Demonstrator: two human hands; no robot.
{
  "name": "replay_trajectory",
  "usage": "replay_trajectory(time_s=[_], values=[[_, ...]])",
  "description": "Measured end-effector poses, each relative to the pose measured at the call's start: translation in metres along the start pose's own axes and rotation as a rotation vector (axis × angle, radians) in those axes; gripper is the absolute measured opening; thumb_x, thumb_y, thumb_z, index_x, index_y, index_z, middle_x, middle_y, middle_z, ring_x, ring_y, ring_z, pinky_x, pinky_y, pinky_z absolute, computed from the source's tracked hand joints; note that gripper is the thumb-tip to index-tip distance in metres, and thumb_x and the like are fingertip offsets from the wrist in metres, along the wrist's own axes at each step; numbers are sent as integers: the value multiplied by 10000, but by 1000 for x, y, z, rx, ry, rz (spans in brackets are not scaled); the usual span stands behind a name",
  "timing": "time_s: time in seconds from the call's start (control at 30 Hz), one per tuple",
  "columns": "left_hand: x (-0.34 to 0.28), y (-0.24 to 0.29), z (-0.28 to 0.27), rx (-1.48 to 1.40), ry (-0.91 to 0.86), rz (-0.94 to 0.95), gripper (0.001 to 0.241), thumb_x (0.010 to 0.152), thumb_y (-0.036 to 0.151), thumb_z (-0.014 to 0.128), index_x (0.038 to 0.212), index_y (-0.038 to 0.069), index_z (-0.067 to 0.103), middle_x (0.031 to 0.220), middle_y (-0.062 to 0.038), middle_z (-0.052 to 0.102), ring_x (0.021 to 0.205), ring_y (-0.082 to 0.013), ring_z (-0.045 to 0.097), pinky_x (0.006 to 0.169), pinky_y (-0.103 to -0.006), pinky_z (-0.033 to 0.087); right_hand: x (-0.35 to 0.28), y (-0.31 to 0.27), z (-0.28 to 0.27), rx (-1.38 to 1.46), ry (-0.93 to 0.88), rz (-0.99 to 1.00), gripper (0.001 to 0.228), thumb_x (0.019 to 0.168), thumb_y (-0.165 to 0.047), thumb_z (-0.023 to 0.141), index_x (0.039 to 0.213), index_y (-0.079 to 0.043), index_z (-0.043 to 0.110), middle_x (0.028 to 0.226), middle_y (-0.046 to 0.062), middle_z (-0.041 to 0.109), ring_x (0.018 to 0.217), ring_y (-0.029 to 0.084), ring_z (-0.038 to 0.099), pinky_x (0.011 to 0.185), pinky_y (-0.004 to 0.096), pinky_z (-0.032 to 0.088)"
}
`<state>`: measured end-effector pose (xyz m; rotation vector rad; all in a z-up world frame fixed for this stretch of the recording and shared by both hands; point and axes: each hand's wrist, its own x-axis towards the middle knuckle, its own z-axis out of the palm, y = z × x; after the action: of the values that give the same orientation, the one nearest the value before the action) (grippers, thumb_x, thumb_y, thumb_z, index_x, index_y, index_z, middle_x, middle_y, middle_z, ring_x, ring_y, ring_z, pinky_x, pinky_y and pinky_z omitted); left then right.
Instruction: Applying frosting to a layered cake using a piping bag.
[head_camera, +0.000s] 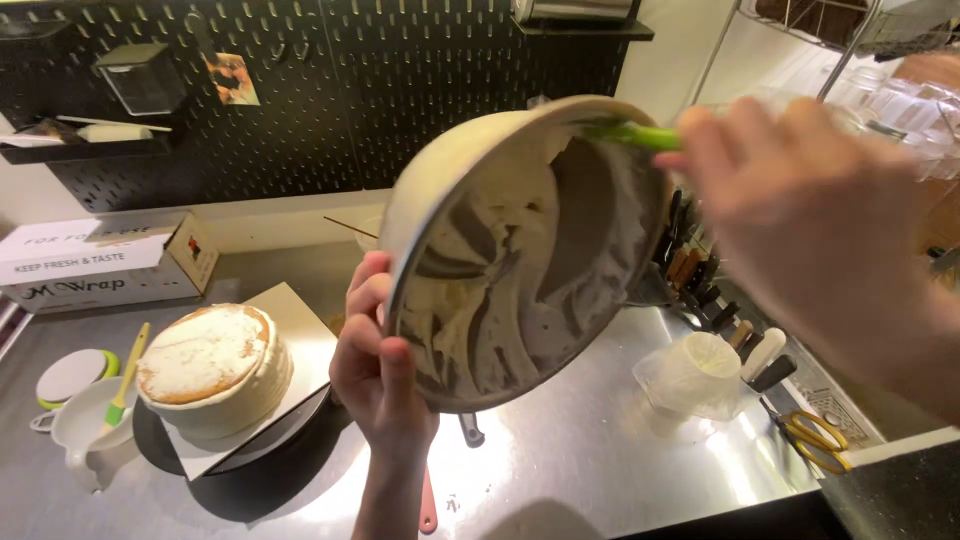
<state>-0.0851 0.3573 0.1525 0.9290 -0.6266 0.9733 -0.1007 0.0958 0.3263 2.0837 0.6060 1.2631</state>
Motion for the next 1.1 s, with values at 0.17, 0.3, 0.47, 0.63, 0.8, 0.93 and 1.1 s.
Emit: replay_trajectory(time_s=[0.17,0.3,0.47,0.63,0.8,0.93,1.1], values=[[2,1,-7,25,-106,23,442,1081,407,709,814,98,538,1079,-74,694,1322,-252,538,1341,-544,162,-11,-16,31,-207,-135,-143,205,1023,-273,614,929,-98,666,692,-17,547,557,60,534,404,215,403],[2,-11,-5,28,-70,81,402,1081,379,695,849,100,522,1107,-78,685,1313,-247,557,1375,-577,160,-38,-26,48,-147,-91,-307,76,962,-179,625,953,-122,675,751,5,595,544,43,494,373,188,368],[16,-16,12,-168,10,17,383,1027,389,699,848,100,521,1178,-93,670,1262,-232,567,1218,-570,297,-31,24,-6,-282,-336,-175,445,1017,-531,489,946,-125,654,649,-6,533,521,66,502,389,224,384],[21,-12,36,-297,-162,-120,393,1058,425,683,865,121,527,1226,-115,681,1171,-188,577,1266,-405,385,18,6,-46,-160,263,-91,371,998,-432,631,801,-119,669,678,-11,524,577,89,501,402,227,355],[33,-29,44,-203,-264,-209,402,1079,410,653,884,67,577,1305,-139,674,1244,-192,586,1113,-401,501,-1,-25,7,-4,282,-745,233,948,-142,642,728,-127,569,659,-35,459,552,85,470,409,228,388],[35,-42,44,-141,-159,-395,390,1070,421,559,1097,46,665,1264,-130,683,1101,-159,630,971,-330,535,2,1,23,203,236,-512,106,874,-140,707,789,-121,647,719,-1,534,611,112,514,451,270,441],[35,-52,58,-131,-111,-373,428,1085,461,486,1100,57,627,1223,-98,708,1038,-132,672,901,-311,579,15,-8,-17,36,217,-246,235,955,-297,679,867,-79,663,728,0,534,660,129,525,503,263,449]])
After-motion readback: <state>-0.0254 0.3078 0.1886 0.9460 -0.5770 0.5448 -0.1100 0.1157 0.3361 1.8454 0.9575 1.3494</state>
